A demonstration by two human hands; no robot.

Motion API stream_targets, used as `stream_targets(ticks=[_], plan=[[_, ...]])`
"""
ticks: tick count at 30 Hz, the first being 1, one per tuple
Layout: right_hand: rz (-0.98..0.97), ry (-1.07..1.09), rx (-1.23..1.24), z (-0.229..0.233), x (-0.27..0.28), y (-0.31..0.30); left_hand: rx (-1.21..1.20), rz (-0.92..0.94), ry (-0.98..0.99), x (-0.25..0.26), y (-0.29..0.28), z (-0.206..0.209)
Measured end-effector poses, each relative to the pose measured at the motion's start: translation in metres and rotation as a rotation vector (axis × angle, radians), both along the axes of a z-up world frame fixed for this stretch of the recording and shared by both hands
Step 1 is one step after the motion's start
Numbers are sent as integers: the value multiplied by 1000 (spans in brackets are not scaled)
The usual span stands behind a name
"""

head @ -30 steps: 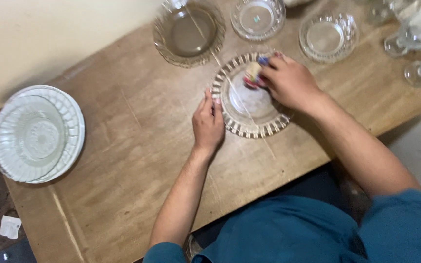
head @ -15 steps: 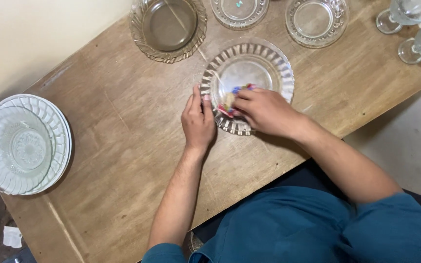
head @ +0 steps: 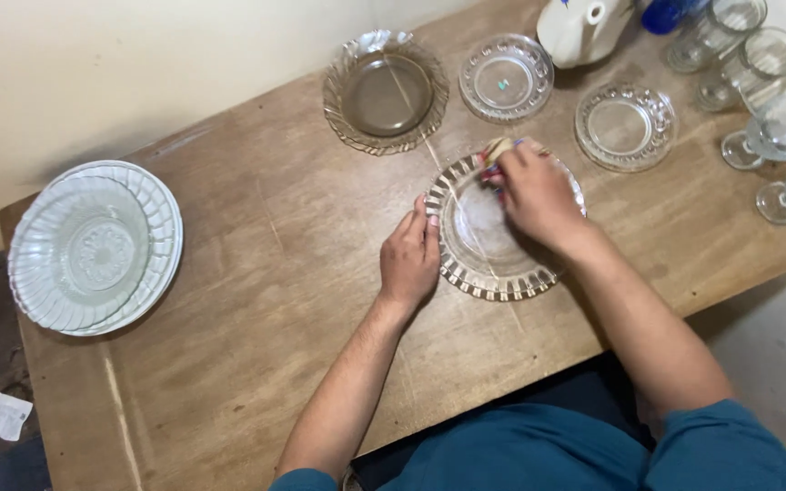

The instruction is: The person wipes multiple glass plates and bowls with a colorful cloth on a wooden table. They handle each item individually, wiping the surfaces and edges, then stack the cleaned glassware on a paper plate.

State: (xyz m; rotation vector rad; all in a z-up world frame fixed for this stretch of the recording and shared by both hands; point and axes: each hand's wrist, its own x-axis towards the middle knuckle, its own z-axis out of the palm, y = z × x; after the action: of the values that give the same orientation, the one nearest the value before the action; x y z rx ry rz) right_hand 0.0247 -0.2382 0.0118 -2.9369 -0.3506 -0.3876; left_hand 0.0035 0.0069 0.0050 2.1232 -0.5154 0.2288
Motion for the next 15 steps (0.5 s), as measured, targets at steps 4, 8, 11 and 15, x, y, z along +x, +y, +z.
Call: stream_targets(ticks=[4, 8, 11, 15], plan=[[110, 110, 178, 8, -6, 42, 6, -10, 26, 1, 2, -3], [191, 299, 212, 6, -32, 55, 3, -5, 6, 2, 0, -18], [215, 424, 183, 18, -59, 46, 32, 9, -19, 1, -1, -14], [195, 567, 74, 65, -81, 20, 77, 3, -47, 0, -2, -12]])
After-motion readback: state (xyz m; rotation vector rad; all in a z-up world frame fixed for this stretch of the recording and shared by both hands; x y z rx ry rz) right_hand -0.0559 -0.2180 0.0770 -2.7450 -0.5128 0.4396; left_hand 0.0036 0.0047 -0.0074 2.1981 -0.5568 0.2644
